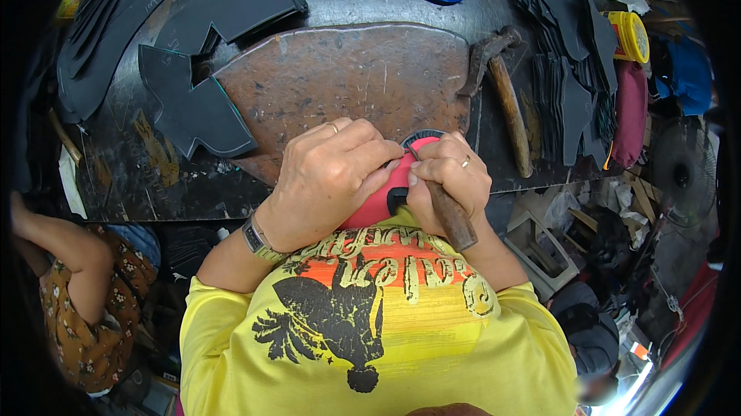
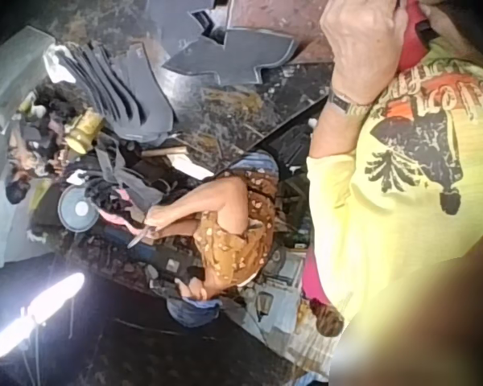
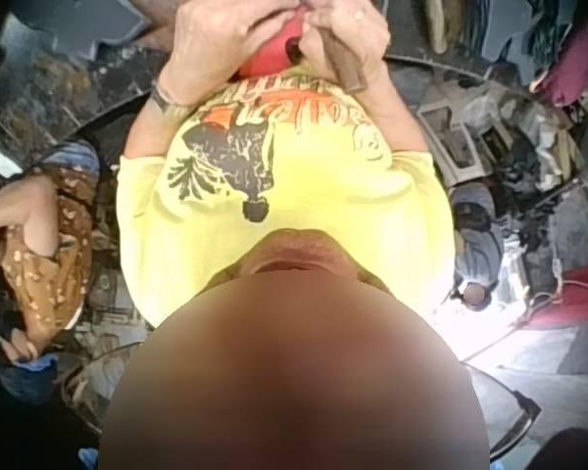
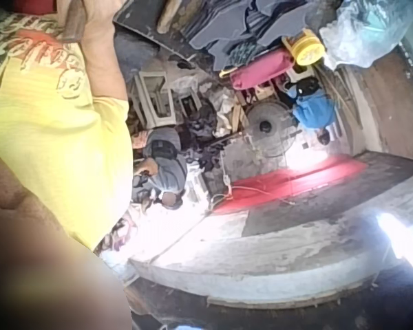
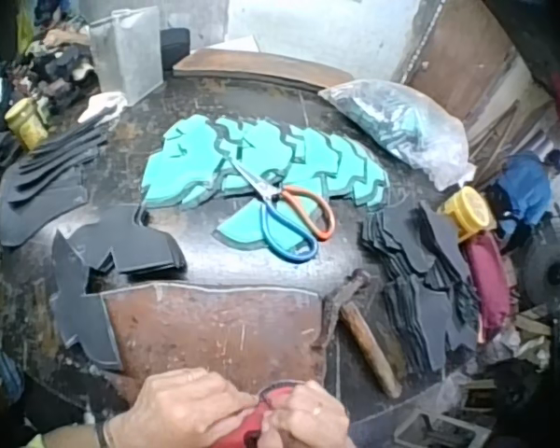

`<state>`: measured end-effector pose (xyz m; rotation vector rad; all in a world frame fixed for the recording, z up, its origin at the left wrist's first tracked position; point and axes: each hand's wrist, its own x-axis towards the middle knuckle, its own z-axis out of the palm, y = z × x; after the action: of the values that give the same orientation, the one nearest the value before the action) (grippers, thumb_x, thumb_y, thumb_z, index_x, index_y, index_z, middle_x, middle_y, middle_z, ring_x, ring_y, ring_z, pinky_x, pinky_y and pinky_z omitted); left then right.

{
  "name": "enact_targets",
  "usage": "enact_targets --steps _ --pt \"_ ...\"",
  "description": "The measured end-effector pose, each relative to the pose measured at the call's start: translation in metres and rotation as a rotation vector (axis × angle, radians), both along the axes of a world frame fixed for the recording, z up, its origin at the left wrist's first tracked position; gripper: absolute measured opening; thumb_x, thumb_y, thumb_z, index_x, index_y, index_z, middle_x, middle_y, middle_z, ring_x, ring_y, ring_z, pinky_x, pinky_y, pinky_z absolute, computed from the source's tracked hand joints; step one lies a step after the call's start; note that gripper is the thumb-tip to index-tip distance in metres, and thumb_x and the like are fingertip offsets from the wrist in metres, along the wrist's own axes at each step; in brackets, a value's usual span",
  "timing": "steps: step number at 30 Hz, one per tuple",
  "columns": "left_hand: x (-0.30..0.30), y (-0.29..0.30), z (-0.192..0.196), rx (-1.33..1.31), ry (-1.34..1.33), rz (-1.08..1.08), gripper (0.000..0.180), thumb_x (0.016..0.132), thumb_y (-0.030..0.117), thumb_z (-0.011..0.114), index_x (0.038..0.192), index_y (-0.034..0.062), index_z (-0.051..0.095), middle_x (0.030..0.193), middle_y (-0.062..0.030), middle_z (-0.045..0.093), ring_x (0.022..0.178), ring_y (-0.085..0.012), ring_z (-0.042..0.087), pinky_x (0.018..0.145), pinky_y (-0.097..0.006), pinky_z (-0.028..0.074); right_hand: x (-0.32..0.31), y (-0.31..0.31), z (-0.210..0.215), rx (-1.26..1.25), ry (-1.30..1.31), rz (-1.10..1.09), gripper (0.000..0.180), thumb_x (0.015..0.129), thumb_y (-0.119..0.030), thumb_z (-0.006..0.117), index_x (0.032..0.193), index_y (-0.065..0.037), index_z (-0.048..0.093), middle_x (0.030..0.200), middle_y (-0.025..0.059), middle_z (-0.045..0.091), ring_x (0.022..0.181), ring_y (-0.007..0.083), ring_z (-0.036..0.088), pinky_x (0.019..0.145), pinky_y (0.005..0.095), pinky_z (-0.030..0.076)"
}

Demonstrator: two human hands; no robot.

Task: The person uses a hammer and punch to mark and shape a teal rubber piece, then switches to a black rubber piece, trimming its edges with scissors. They then work on a pink rubber piece, using the hammer and punch to create indentations along its edge.

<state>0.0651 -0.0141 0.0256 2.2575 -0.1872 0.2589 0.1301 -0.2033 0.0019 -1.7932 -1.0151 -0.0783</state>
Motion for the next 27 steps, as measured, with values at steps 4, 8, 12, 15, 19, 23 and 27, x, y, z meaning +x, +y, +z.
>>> enact_targets --steps 4,8,12,15,19,23,27 --pt "0.0007 -0.0005 -0.0012 -0.007 -0.010 0.002 0.017 0.075 0.004 0.081 0.091 0.0066 0.076 0.082 -0.0066 0.070 0.076 -0.0241 0.069 0.068 -0.035 0.056 0.0022 -0.0079 0.0010 0.039 0.109 0.026 0.017 0.069 0.007 0.069 0.083 -0.001 0.063 0.077 0.0129 0.064 0.065 0.0247 0.061 0.063 0.0355 0.047" --pt "-0.0004 -0.0006 -0.0019 -0.022 -0.013 0.009 0.016 0.074 0.004 0.081 0.090 0.0062 0.077 0.081 -0.0066 0.070 0.075 -0.0237 0.069 0.068 -0.035 0.056 0.0026 -0.0096 0.0031 0.058 0.182 0.034 0.013 0.073 0.005 0.069 0.084 -0.001 0.063 0.077 0.0132 0.065 0.066 0.0243 0.062 0.065 0.0352 0.048" --pt "-0.0009 -0.0001 -0.0041 -0.004 -0.027 -0.007 0.019 0.075 0.011 0.081 0.092 0.0071 0.075 0.083 -0.0045 0.066 0.078 -0.0231 0.066 0.072 -0.034 0.055 0.0029 -0.0076 0.0042 0.037 0.152 0.041 0.014 0.073 0.004 0.070 0.084 -0.001 0.064 0.076 0.0132 0.065 0.066 0.0244 0.062 0.065 0.0353 0.048" --pt "-0.0012 -0.0001 -0.0052 -0.008 -0.029 -0.005 0.018 0.075 0.011 0.081 0.091 0.0072 0.075 0.083 -0.0045 0.065 0.077 -0.0231 0.066 0.072 -0.034 0.055 0.0023 -0.0066 0.0047 0.027 0.150 0.039 0.013 0.072 0.004 0.070 0.082 -0.001 0.063 0.075 0.0128 0.064 0.066 0.0243 0.062 0.065 0.0355 0.048" --pt "-0.0013 -0.0008 -0.0053 0.009 -0.024 0.001 0.016 0.075 0.011 0.081 0.090 0.0075 0.074 0.083 -0.0042 0.065 0.077 -0.0231 0.066 0.071 -0.034 0.055 0.0022 -0.0043 0.0040 -0.003 0.088 0.052 0.012 0.070 0.005 0.069 0.079 -0.001 0.063 0.074 0.0121 0.064 0.064 0.0240 0.060 0.064 0.0353 0.046" --pt "-0.0001 -0.0030 -0.0049 0.024 -0.033 0.010 0.016 0.075 0.011 0.081 0.089 0.0081 0.074 0.082 -0.0040 0.065 0.077 -0.0227 0.066 0.069 -0.034 0.055 0.0056 -0.0061 0.0066 -0.018 0.114 0.048 0.018 0.063 0.006 0.067 0.078 -0.002 0.061 0.072 0.0096 0.062 0.062 0.0241 0.061 0.062 0.0350 0.046" --pt "-0.0008 -0.0024 -0.0048 0.039 -0.039 0.018 0.016 0.075 0.011 0.081 0.089 0.0085 0.073 0.081 -0.0038 0.064 0.076 -0.0223 0.066 0.069 -0.033 0.055 0.0053 -0.0060 0.0097 0.119 0.246 -0.028 0.015 0.069 0.007 0.068 0.080 -0.001 0.061 0.072 0.0115 0.062 0.063 0.0244 0.063 0.062 0.0339 0.051"
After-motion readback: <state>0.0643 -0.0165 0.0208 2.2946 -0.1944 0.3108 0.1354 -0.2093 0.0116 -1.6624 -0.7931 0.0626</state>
